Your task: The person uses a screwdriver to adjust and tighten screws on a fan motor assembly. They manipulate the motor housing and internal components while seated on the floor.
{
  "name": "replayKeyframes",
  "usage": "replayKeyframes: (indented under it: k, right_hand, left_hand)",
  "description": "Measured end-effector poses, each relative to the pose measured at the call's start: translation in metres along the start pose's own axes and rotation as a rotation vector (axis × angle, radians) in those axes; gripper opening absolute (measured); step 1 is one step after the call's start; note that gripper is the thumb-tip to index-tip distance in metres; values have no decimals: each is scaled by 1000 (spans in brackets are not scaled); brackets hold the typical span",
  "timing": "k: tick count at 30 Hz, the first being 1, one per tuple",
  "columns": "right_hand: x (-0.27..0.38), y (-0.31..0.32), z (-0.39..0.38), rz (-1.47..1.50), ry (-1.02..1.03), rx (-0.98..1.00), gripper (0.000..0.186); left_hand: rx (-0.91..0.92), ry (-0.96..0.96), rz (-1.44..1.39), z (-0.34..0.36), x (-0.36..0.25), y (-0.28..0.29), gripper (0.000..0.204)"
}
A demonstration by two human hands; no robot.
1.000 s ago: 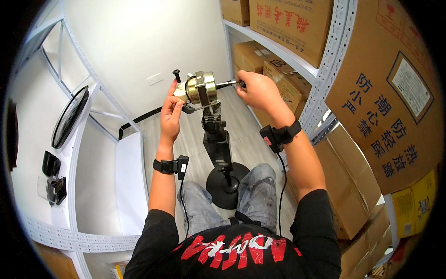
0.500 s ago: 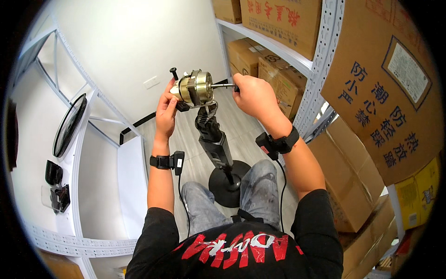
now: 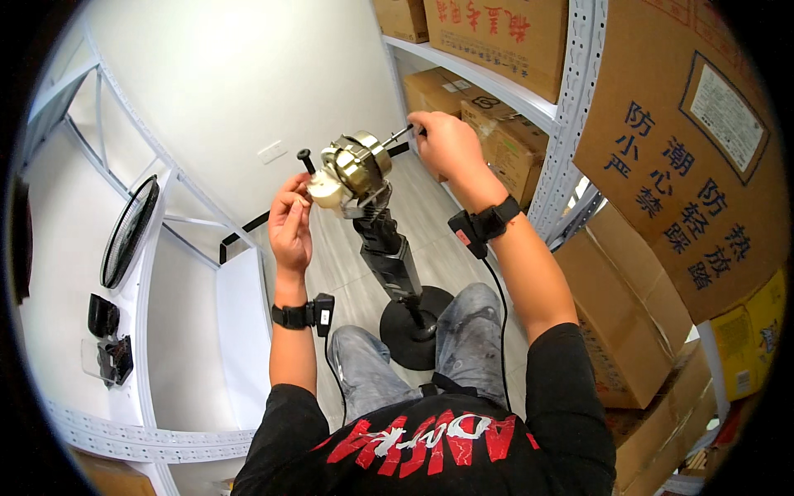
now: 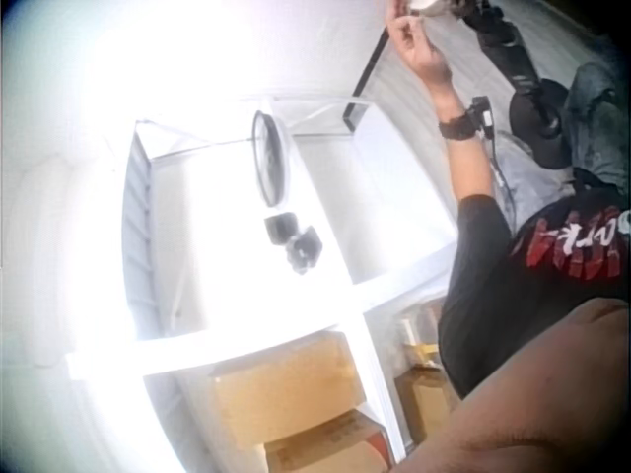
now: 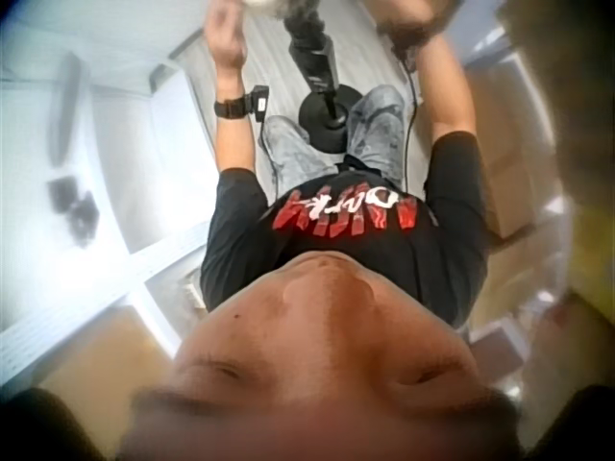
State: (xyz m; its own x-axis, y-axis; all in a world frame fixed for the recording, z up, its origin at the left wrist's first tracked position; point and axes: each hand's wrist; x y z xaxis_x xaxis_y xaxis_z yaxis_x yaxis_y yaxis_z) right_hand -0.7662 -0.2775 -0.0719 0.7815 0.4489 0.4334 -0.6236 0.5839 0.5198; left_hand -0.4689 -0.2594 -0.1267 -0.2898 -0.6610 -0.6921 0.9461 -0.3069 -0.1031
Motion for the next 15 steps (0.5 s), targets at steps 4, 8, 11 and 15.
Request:
replayKeyframes:
  k: [4,8,11,15]
  right_hand:
    - [37,33,-8,208,-115,13,25]
    - [72,65,-37,345,-184,257,38]
    - [91,68,-61,333,-147,322,48]
    - [115,68,-74,244,-90,299,52]
  left_hand:
    - [42,-55,119,-24,-20,-16,12]
    - [32,-90,199,-44,-26,-38,11]
    - [26,-122,244,-49,-30,-51,11]
    - [85,-154,353,-58,-28,-70,4]
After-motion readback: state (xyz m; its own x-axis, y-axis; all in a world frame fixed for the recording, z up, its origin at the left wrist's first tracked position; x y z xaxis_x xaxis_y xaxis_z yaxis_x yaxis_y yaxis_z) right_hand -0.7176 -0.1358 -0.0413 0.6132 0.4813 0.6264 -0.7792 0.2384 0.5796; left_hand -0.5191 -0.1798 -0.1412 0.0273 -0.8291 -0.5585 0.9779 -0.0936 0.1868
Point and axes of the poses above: each hand's wrist, its own z-axis towards the middle knuckle, its own y-axis out of the back of the hand, x = y × z, and after that the axes turned 6 degrees about z, right-handed
